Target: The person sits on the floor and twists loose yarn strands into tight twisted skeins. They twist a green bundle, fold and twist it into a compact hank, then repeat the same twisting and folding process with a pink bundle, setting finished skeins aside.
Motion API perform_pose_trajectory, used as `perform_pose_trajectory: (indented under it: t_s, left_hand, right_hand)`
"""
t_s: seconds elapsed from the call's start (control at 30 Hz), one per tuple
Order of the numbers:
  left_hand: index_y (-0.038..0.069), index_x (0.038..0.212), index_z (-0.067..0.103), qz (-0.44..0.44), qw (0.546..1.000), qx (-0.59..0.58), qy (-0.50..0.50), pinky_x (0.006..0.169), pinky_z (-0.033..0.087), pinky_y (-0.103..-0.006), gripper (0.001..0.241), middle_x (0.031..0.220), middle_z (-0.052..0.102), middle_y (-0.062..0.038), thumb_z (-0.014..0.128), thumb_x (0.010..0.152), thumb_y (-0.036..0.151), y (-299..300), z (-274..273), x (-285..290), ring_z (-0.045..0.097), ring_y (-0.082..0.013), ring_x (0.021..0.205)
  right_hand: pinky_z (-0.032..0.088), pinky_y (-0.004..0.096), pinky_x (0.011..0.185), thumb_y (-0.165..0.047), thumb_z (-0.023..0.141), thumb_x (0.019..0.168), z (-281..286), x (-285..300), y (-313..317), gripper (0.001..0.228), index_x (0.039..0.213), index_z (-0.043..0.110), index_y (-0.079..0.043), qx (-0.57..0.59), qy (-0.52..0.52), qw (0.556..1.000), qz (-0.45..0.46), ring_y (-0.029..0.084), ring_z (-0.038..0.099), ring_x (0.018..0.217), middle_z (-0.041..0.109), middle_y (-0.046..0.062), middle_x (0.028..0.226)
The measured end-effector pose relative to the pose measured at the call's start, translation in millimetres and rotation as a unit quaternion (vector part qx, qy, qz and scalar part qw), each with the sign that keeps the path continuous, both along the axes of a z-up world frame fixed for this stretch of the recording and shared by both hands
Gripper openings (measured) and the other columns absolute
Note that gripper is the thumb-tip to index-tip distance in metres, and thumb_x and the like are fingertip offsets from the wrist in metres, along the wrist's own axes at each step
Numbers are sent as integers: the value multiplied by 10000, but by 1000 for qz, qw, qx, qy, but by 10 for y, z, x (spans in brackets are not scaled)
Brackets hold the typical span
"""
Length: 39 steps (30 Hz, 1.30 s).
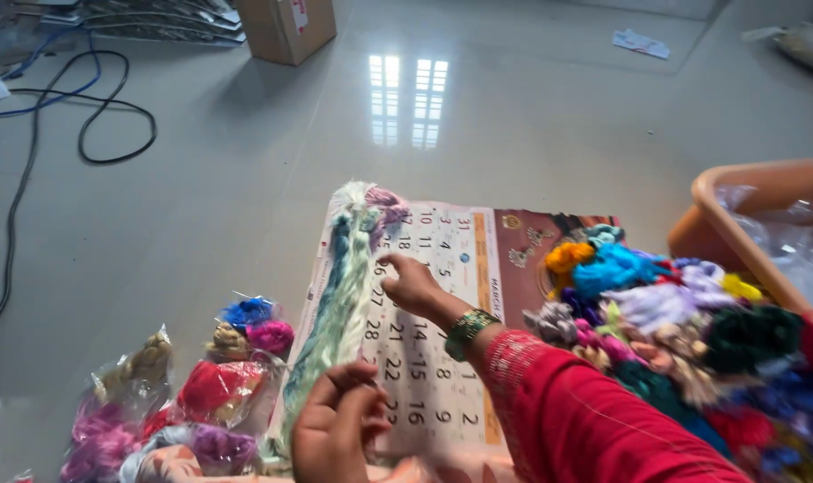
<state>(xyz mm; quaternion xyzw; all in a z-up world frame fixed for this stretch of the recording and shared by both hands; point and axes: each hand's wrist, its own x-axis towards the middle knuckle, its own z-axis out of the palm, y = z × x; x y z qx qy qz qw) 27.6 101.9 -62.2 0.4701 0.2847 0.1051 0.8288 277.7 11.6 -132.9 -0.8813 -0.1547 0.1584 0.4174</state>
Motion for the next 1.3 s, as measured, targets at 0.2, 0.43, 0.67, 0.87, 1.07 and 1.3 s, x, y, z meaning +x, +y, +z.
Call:
perform_pose_trajectory:
  t_s: [0.2,0.43,0.67,0.87,1.07,1.3]
  left_hand:
    - [68,943,779,-88,992,26,83,534,524,-266,152,758,775,-61,658,851,67,-82,-390,3,660,-117,611]
    - [73,955,773,-104,989,9,107,551,498,-258,135,748,771,-73,669,870,70,-65,-296,-23,593,-125,576]
    - [77,986,750,-118,992,0,54,598,526,-268,169,762,727,-23,636,864,59,-184,22,-41,639,-102,666]
    - [67,1004,748,-154,988,11,30,613,513,-255,173,770,728,-21,631,877,68,-232,27,-55,638,-92,672]
    - [68,1000,747,-135,991,14,8,581,487,-242,173,754,722,-17,628,874,60,-181,-128,-34,637,-83,661]
    - [83,950,751,-118,993,17,-12,576,480,-235,143,750,725,12,638,864,78,-277,66,-40,643,-68,663]
  right_hand:
    - [283,516,1152,-334,612,885,269,294,675,658,1515,486,-191,-96,-90,991,-11,387,337,1411,456,191,1504]
    - [229,546,1177,-249,462,902,-416,604,403,606,1494,459,-120,-95,-75,992,20,358,265,1452,445,127,1561]
    - [438,423,1150,-148,444,933,-572,207,-283,506,1411,590,-67,-15,-91,963,-253,325,600,1269,623,178,1411]
    - [408,429,1155,-125,485,887,-118,109,6,609,1496,482,-152,41,-60,985,-157,280,522,1360,496,125,1523]
    - [297,519,1117,-55,560,847,42,268,110,734,1506,444,-358,-215,-104,970,-37,332,293,1413,319,89,1634]
    - [614,337,916,-99,554,1003,1,301,-821,285,1062,833,-108,-171,6,975,-139,273,700,1082,654,116,1257]
